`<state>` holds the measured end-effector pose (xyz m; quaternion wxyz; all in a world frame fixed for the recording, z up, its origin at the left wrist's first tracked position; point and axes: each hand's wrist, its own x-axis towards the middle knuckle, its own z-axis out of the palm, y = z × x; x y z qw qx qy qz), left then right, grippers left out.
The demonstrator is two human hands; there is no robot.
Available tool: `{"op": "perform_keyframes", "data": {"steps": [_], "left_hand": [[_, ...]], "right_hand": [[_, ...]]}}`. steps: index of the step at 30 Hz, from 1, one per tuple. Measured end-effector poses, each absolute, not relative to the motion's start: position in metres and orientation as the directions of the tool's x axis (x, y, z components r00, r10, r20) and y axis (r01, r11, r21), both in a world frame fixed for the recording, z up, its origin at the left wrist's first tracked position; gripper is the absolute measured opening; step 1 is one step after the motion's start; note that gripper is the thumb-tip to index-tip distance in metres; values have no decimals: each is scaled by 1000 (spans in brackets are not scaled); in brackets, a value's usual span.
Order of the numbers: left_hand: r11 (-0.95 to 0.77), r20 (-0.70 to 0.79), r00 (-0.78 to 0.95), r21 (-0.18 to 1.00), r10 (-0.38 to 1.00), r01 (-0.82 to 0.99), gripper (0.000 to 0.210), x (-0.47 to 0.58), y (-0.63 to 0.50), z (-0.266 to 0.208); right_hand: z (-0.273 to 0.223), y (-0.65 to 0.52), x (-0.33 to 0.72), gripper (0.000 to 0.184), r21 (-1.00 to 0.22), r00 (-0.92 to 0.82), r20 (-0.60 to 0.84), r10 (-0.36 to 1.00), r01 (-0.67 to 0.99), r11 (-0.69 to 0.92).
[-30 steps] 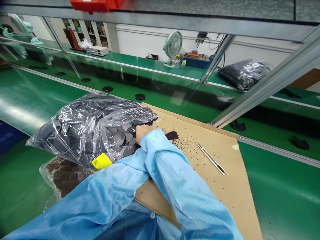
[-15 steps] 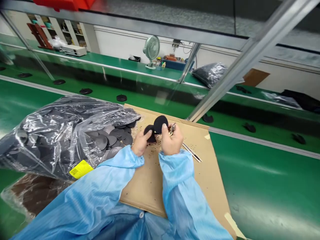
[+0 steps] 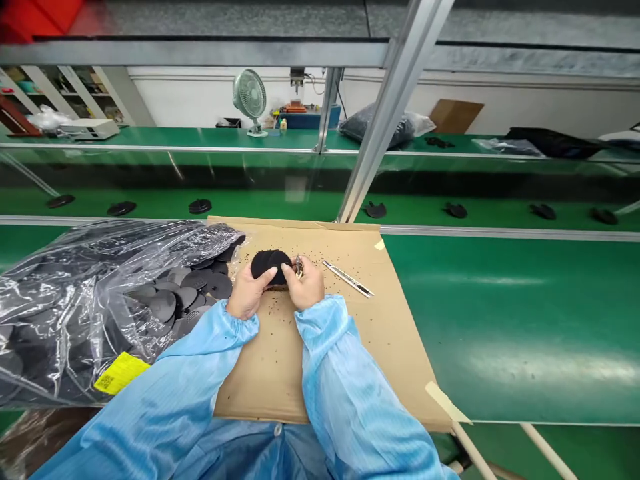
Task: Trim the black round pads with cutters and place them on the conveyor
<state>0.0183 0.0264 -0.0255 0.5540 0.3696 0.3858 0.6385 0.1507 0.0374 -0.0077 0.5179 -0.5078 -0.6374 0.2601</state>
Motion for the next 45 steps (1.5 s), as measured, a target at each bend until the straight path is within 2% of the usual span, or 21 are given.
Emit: {"op": "perform_keyframes", "data": {"steps": [7,12,16,22,26,28,32,34,38,45], "left_hand": [[-54,14,-88,875,996,-481,46,17,24,-20],[-13,-6,-39,877,999,-481,45,14,20,-13],[-74,73,-21,884,997,-462,37,13,20,-11],[-75,84,-2,879,996,-470,37,15,19,-11],[-41,41,-13,853,999,-521,42,16,19,-10],[19,-33,-13,811,999,-585,39,13,21,-9],[317,-321,135,626,937,-712,19,3,27,-5],[426,-398,226,535,889,-730,9,-2,29,-3],[505,-439,307,461,845,-730,10,-4,28,-1],[512,-415,328,490,849,-705,8,-2,24,1]], "right_hand": [[-8,36,151,27,-883,61,334,941,370,290],[-7,36,149,34,-957,1,268,963,113,266],[-5,35,146,38,-978,3,188,982,-91,187],[-4,35,143,33,-963,69,152,986,-216,163],[-4,34,141,28,-975,99,175,980,-121,186],[-4,32,139,29,-976,76,209,975,-48,213],[-2,24,138,26,-911,-54,396,916,100,400],[0,21,138,20,-848,-87,491,867,183,498],[2,19,138,15,-766,-81,578,812,287,575],[4,16,138,16,-712,-105,625,774,330,620]]}}
